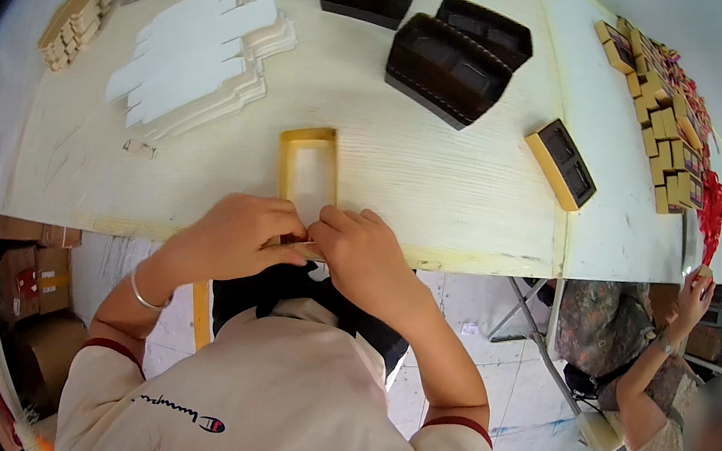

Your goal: The person folds flat white cardboard pieces into small rectangular boxes and inserts dark brown plastic inserts into them. The person repeats this process multiple times, stacking the finished boxes on the table.

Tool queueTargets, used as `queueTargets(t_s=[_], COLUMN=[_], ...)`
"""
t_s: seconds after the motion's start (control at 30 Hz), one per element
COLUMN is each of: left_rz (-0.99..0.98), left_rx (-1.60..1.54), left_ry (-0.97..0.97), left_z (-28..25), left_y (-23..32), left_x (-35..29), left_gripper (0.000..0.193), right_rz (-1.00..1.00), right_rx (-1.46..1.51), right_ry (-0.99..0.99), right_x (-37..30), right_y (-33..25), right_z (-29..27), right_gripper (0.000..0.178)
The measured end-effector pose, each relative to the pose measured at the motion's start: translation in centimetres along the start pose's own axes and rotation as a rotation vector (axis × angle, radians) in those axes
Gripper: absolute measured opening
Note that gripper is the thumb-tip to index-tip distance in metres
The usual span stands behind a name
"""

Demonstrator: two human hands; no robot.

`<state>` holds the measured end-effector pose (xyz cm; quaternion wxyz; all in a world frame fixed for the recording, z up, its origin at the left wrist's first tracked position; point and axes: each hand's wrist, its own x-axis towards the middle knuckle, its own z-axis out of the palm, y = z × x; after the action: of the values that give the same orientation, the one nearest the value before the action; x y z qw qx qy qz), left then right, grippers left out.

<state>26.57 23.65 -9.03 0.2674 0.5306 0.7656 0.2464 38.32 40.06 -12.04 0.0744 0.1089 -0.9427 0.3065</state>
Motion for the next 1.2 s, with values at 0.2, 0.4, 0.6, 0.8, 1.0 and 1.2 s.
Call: queueTargets(t_s=[0.2, 0.4, 0.6, 0.8, 1.0, 1.2], left_rz=[0.264, 0.169, 0.081, 0.082, 0.064, 0.089], left_rx=[0.292, 0.180, 0.212, 0.117, 0.095, -0.111], left_ry=[0.175, 0.168, 0.337, 0.344, 0.339, 0.250], left_z=[-4.0, -1.6, 0.4, -0.1, -0.3, -0.9], left_y=[-0.7, -3.2, -2.4, -3.0, -3.5, -3.1], left_x=[1.3, 2.0, 1.7, 0.6, 0.3, 1.2], left_gripper=[0.077, 0.075, 0.081, 0.087, 0.085, 0.084], right_rz=[-0.169, 0.044, 0.077, 0.063, 0.322, 0.702], right_rx=[0.090, -0.360, -0.757, -0.637, 0.483, 1.013], right_ry=[-0.117, 0.611, 0.452, 0.533, 0.475, -0.139], right_x=[0.1, 1.7, 3.7, 3.9, 0.6, -1.0], right_y=[0.7, 5.9, 9.8, 8.5, 0.2, 2.4], right_z=[-4.0, -9.5, -11.4, -13.8, -12.4, -7.7], right_gripper=[0.025, 0.030, 0.010, 0.016, 0.018, 0.030])
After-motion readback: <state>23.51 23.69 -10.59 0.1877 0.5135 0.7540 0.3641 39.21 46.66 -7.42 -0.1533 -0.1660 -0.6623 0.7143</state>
